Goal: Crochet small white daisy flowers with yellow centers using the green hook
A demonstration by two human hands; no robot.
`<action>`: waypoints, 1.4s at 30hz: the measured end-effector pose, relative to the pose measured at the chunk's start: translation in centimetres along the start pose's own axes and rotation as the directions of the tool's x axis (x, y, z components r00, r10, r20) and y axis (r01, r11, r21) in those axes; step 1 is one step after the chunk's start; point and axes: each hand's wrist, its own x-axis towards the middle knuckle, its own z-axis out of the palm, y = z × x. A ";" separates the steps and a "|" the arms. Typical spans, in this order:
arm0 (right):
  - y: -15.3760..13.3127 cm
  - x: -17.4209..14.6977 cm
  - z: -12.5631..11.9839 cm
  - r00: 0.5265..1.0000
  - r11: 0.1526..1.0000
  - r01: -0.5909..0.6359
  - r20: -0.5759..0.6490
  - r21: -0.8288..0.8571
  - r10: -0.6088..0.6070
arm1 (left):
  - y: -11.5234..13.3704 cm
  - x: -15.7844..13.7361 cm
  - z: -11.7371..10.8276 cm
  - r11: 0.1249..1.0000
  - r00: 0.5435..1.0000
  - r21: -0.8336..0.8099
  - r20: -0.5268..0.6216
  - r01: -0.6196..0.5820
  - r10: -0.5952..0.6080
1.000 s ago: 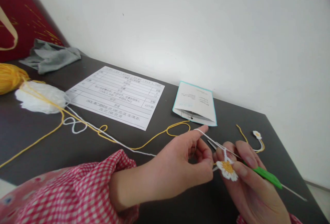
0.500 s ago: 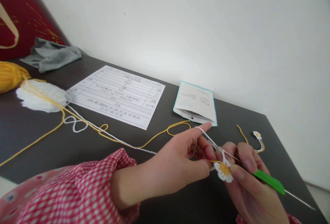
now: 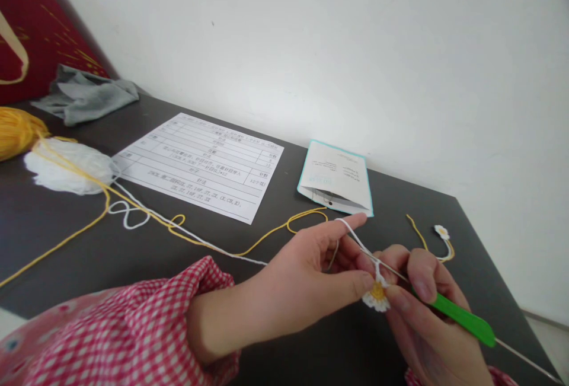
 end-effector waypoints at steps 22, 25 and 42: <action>-0.1 -0.5 0.5 0.986 0.996 -0.085 -0.147 -0.025 0.080 | 0.6 -0.3 -0.2 0.996 0.981 -0.025 -0.177 0.081 -0.084; -0.2 -0.3 0.9 0.983 0.994 -0.102 -0.151 0.029 0.105 | 0.6 -0.4 -0.1 0.998 0.981 -0.009 -0.182 0.066 -0.067; -0.4 0.0 0.8 0.983 0.995 -0.090 -0.155 0.046 0.096 | 0.1 -0.2 -0.3 0.999 0.992 -0.015 -0.124 0.031 -0.033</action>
